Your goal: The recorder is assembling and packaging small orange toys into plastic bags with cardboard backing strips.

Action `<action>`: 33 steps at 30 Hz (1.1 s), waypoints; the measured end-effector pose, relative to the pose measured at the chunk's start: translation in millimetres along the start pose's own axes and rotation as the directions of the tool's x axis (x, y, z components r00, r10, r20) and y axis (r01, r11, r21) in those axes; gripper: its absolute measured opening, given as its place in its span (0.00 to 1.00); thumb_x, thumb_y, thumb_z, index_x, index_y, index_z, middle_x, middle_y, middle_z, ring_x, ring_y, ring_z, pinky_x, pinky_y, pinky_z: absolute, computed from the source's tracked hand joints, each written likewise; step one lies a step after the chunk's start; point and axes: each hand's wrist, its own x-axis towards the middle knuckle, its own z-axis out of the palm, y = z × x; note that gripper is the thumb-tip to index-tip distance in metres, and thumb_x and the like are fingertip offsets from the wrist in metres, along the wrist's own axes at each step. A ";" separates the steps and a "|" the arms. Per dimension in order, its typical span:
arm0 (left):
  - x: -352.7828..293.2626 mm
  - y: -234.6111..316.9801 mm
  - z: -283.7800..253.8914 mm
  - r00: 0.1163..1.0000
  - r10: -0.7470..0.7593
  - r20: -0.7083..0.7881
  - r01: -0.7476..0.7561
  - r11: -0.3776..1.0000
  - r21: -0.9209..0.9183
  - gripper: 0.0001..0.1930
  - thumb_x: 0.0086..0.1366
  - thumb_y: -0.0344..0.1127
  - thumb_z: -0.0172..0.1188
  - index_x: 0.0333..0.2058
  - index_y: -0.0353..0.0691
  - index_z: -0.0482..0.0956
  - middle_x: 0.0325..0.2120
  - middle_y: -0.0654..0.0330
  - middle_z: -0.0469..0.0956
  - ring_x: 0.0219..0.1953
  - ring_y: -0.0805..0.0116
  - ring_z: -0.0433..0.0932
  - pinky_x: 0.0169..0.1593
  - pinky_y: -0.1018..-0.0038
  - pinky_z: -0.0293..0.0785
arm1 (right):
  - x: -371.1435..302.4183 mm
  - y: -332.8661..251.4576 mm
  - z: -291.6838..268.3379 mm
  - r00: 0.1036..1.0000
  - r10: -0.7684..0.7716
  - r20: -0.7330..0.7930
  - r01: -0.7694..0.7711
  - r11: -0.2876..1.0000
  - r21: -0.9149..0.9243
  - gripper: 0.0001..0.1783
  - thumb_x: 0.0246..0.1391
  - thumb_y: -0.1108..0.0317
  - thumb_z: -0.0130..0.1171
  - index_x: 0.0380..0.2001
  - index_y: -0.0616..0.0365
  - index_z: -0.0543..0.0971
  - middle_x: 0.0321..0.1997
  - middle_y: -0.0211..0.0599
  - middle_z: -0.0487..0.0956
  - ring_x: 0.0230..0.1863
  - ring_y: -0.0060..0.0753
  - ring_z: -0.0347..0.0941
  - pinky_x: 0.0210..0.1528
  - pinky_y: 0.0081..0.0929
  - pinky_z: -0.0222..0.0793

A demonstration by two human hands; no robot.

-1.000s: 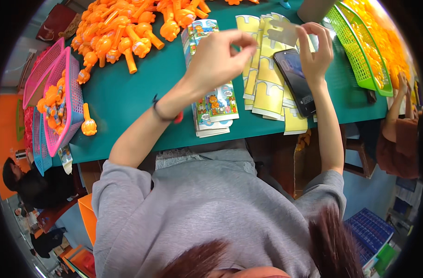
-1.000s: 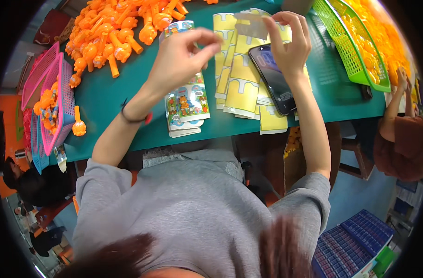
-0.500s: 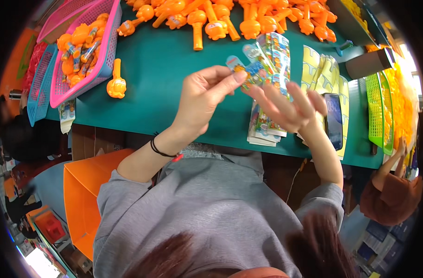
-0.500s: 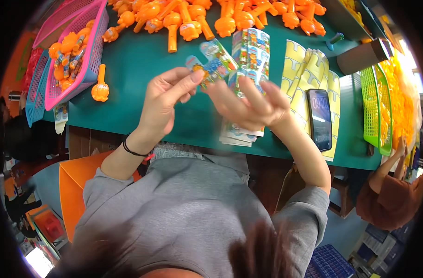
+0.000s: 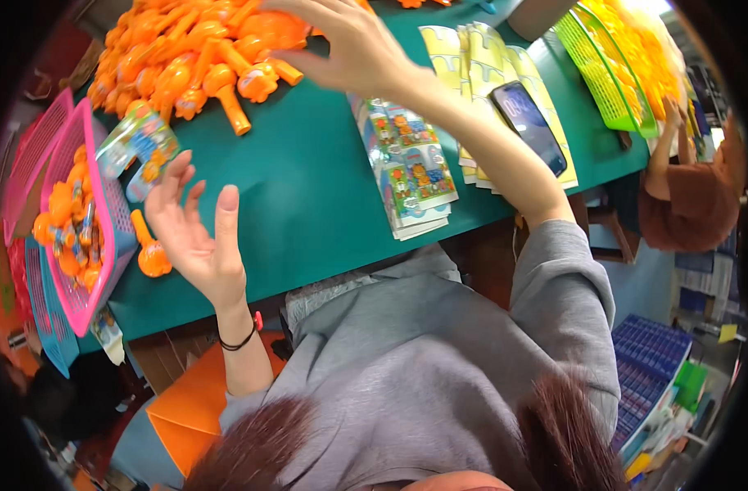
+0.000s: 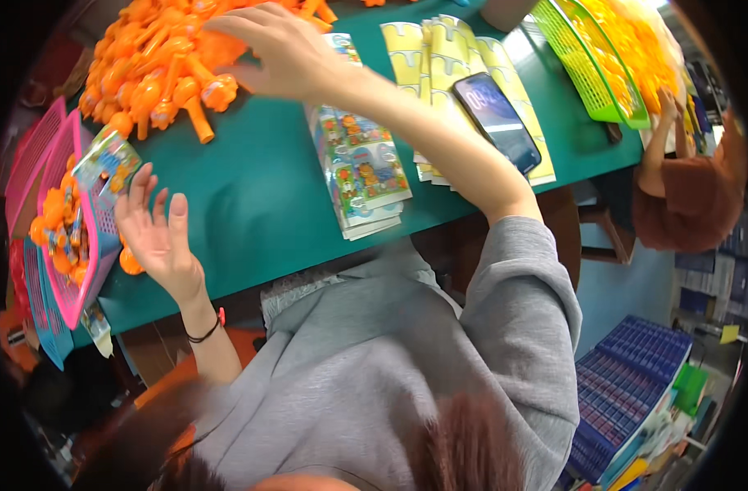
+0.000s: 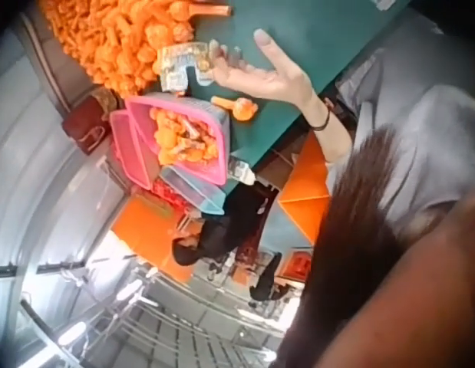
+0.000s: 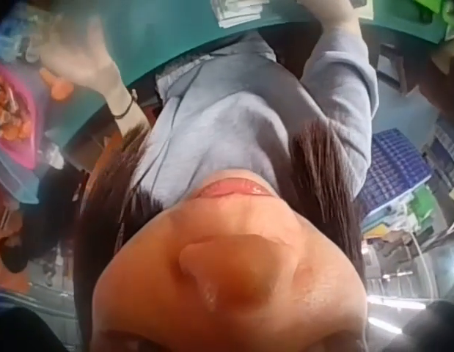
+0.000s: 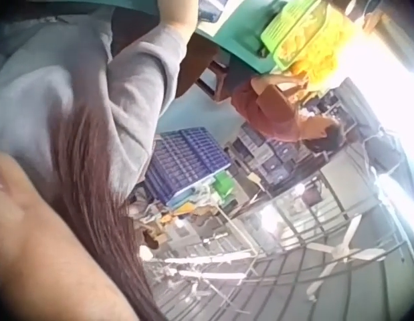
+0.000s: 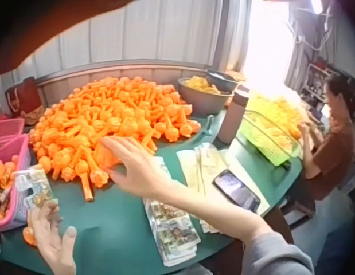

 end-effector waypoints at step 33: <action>-13.5 9.8 7.8 0.796 -0.325 0.510 0.371 0.928 0.012 0.06 0.64 0.29 0.62 0.37 0.32 0.77 0.46 0.59 0.74 0.43 0.75 0.77 0.45 0.78 0.75 | -47.3 -85.3 -32.1 0.422 0.554 0.718 -0.774 -0.192 0.603 0.28 0.66 0.51 0.50 0.57 0.65 0.69 0.55 0.44 0.76 0.54 0.36 0.76 0.56 0.34 0.73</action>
